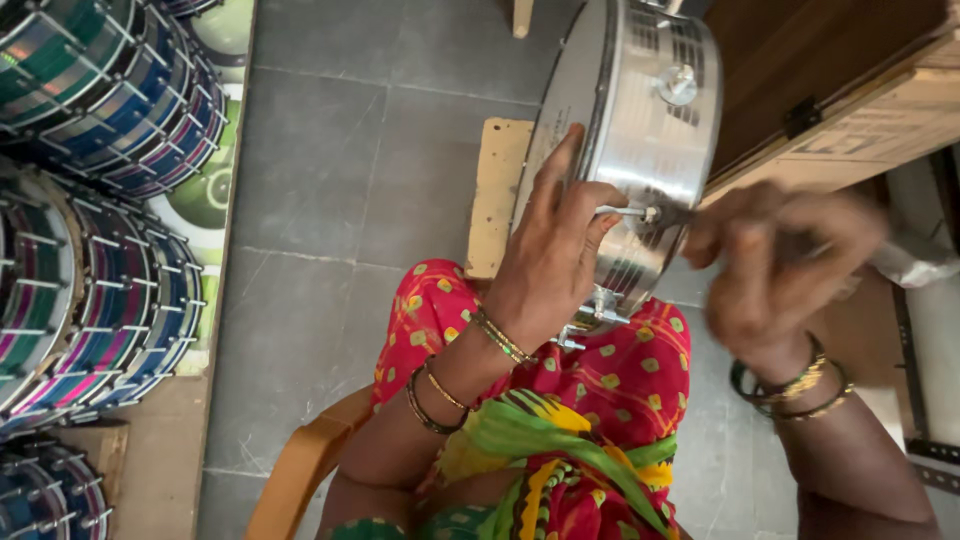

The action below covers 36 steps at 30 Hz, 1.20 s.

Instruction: The person assembles and secures a drum by placing the drum head onto the shell and then using a wrench to tighten the nuts on the tension rods.

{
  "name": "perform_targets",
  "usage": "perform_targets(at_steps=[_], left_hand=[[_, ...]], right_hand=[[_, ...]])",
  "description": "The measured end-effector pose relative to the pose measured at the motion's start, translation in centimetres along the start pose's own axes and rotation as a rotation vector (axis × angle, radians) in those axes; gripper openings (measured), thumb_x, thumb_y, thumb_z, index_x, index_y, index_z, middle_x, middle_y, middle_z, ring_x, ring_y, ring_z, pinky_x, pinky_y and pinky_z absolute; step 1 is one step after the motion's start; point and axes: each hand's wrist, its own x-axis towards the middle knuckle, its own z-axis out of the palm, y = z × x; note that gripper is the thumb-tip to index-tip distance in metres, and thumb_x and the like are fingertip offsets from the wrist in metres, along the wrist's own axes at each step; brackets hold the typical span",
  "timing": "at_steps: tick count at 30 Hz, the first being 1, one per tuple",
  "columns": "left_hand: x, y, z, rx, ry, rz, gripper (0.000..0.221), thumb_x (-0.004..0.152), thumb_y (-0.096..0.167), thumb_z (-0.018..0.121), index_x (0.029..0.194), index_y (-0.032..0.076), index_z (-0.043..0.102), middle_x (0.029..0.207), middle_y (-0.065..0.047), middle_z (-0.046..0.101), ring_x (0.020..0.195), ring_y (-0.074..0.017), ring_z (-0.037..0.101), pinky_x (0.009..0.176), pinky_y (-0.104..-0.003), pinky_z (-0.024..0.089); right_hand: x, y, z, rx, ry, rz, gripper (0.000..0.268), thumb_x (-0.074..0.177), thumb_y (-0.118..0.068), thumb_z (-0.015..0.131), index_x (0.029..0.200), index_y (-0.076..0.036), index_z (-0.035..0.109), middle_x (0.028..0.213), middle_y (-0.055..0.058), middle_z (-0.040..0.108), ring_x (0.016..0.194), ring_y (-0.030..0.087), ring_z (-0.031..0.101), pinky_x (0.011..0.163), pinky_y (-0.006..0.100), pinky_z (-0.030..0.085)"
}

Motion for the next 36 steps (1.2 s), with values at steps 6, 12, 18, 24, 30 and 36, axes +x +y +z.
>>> perform_targets(at_steps=[6, 12, 18, 24, 30, 36], left_hand=[[-0.2, 0.4, -0.3, 0.009, -0.015, 0.001, 0.023, 0.104, 0.006, 0.062, 0.124, 0.01, 0.052, 0.164, -0.028, 0.029, 0.145, -0.0502, 0.048, 0.111, -0.049, 0.055], [0.4, 0.5, -0.3, 0.001, -0.01, -0.027, 0.021, 0.106, 0.008, 0.06, 0.126, 0.01, 0.051, 0.165, -0.029, 0.029, 0.144, -0.0497, 0.051, 0.109, -0.048, 0.057], [0.9, 0.9, -0.5, 0.01, -0.035, -0.031, 0.021, 0.106, 0.009, 0.061, 0.124, 0.01, 0.051, 0.164, -0.03, 0.029, 0.141, -0.052, 0.052, 0.106, -0.05, 0.058], [1.2, 0.8, -0.6, 0.018, -0.054, -0.005, 0.023, 0.104, 0.008, 0.062, 0.124, 0.009, 0.052, 0.165, -0.031, 0.029, 0.143, -0.0513, 0.051, 0.11, -0.049, 0.057], [0.4, 0.9, -0.5, 0.022, -0.051, 0.012, 0.021, 0.105, 0.007, 0.063, 0.124, 0.008, 0.054, 0.164, -0.031, 0.028, 0.147, -0.0524, 0.048, 0.113, -0.046, 0.057], [0.8, 0.1, -0.3, 0.055, 0.015, 0.035, 0.022, 0.109, 0.014, 0.06, 0.13, 0.008, 0.054, 0.165, -0.03, 0.027, 0.148, -0.0496, 0.041, 0.12, -0.05, 0.048]], right_hand=[[-3.9, 1.5, -2.3, 0.007, 0.086, 0.084, 0.008, 0.116, -0.019, 0.043, 0.123, -0.015, 0.045, 0.085, 0.009, 0.062, 0.061, 0.014, 0.06, 0.059, 0.031, 0.054], [-3.1, 1.5, -1.4, -0.091, -0.091, -0.514, 0.03, 0.102, 0.001, 0.059, 0.112, -0.008, 0.032, 0.093, 0.015, 0.061, 0.077, 0.026, 0.067, 0.072, 0.042, 0.06], [-1.9, -2.0, -2.7, -0.225, -0.449, -0.294, 0.042, 0.082, 0.002, 0.067, 0.116, -0.01, 0.044, 0.107, 0.019, 0.064, 0.083, 0.044, 0.068, 0.075, 0.055, 0.057], [0.4, -1.9, -2.3, -0.181, -0.376, -0.206, 0.015, 0.11, -0.014, 0.052, 0.119, -0.014, 0.041, 0.102, 0.011, 0.061, 0.076, 0.03, 0.063, 0.068, 0.046, 0.051], [3.6, -2.9, -0.4, -0.069, -0.115, 0.224, 0.021, 0.124, -0.023, 0.042, 0.132, -0.008, 0.029, 0.065, 0.005, 0.05, 0.049, 0.013, 0.048, 0.049, 0.022, 0.037], [6.6, -3.3, 0.9, -0.011, -0.09, 0.479, 0.015, 0.124, -0.013, 0.043, 0.13, -0.005, 0.031, 0.065, 0.005, 0.049, 0.047, 0.011, 0.042, 0.047, 0.022, 0.033]])
